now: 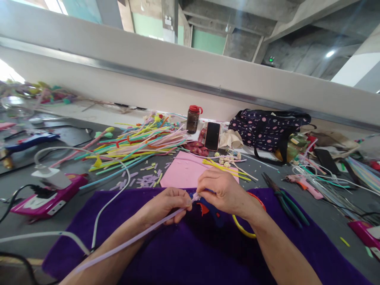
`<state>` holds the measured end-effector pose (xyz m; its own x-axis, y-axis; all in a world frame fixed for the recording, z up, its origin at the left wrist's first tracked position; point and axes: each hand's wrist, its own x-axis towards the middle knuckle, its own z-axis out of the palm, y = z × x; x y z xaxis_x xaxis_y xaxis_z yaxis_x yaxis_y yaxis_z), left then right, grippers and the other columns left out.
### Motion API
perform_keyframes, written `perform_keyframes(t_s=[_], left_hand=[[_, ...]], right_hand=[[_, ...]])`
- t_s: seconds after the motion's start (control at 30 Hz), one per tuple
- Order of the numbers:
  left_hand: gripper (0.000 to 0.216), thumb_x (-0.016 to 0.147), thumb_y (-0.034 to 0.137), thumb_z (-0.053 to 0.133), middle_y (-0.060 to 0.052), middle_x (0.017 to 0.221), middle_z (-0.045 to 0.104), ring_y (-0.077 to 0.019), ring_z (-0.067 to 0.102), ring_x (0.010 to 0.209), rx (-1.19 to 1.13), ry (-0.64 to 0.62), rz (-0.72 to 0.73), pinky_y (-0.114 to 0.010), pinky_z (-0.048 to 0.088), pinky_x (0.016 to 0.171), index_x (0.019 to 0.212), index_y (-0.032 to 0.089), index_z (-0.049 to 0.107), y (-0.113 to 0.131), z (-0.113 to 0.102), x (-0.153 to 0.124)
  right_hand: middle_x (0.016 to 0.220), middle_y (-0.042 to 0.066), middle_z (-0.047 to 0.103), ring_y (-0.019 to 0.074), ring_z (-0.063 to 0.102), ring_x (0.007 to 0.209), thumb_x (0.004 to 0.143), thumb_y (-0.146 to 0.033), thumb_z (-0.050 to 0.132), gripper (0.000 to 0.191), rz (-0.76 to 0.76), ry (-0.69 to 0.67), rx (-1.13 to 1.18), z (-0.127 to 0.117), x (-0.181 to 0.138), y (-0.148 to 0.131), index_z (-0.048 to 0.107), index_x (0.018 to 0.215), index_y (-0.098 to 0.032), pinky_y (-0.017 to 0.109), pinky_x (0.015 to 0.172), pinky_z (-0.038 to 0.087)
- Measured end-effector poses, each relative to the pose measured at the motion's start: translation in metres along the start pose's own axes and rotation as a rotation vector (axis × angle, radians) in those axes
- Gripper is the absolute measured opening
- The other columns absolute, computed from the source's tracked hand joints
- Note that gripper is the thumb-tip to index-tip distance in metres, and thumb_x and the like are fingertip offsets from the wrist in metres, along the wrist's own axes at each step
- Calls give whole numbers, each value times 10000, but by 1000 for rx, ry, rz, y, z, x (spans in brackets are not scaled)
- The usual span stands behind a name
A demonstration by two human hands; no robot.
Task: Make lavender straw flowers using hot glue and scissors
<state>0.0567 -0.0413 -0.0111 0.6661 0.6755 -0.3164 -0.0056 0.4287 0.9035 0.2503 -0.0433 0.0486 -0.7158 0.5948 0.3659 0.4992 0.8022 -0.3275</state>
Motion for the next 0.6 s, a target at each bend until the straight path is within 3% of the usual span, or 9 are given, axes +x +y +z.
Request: perform_keyframes(t_s=[0.2, 0.3, 0.37, 0.47, 0.6], left_hand=[[129, 713, 232, 532, 36, 382, 524, -45, 335, 253, -29, -4, 27, -177, 191, 296, 649, 140, 597, 0, -1, -1], [144, 736, 259, 547, 31, 420, 545, -39, 365, 276, -69, 25, 84, -167, 208, 312, 662, 142, 585, 2, 0, -3], [161, 733, 288, 577, 22, 460, 567, -39, 401, 304, -111, 59, 128, -164, 232, 332, 668, 141, 577, 4, 2, -5], [192, 705, 322, 632, 10, 521, 592, -44, 447, 358, -187, 129, 188, -164, 261, 365, 678, 140, 577, 5, 5, -6], [203, 684, 312, 670, 9, 565, 596, -29, 425, 395, -237, 233, 289, -156, 243, 382, 646, 139, 571, 3, 6, -7]], right_hand=[[858, 64, 651, 169, 585, 814, 846, -173, 498, 170, 4, 11, 34, -2, -1, 2, 661, 891, -197, 301, 752, 448], [966, 78, 644, 190, 573, 919, 853, -179, 489, 216, 57, 111, 39, -5, -3, 1, 637, 1009, -199, 317, 810, 440], [1003, 77, 629, 193, 573, 915, 837, -182, 511, 240, 136, 213, 51, -4, -4, -1, 612, 1055, -196, 323, 816, 436], [907, 50, 628, 161, 581, 759, 816, -213, 548, 207, 316, 360, 160, 6, -4, -4, 600, 1015, -195, 288, 704, 456], [702, -10, 577, 119, 552, 603, 803, -276, 571, 107, 527, 467, 524, 29, -1, -10, 572, 865, -188, 228, 558, 449]])
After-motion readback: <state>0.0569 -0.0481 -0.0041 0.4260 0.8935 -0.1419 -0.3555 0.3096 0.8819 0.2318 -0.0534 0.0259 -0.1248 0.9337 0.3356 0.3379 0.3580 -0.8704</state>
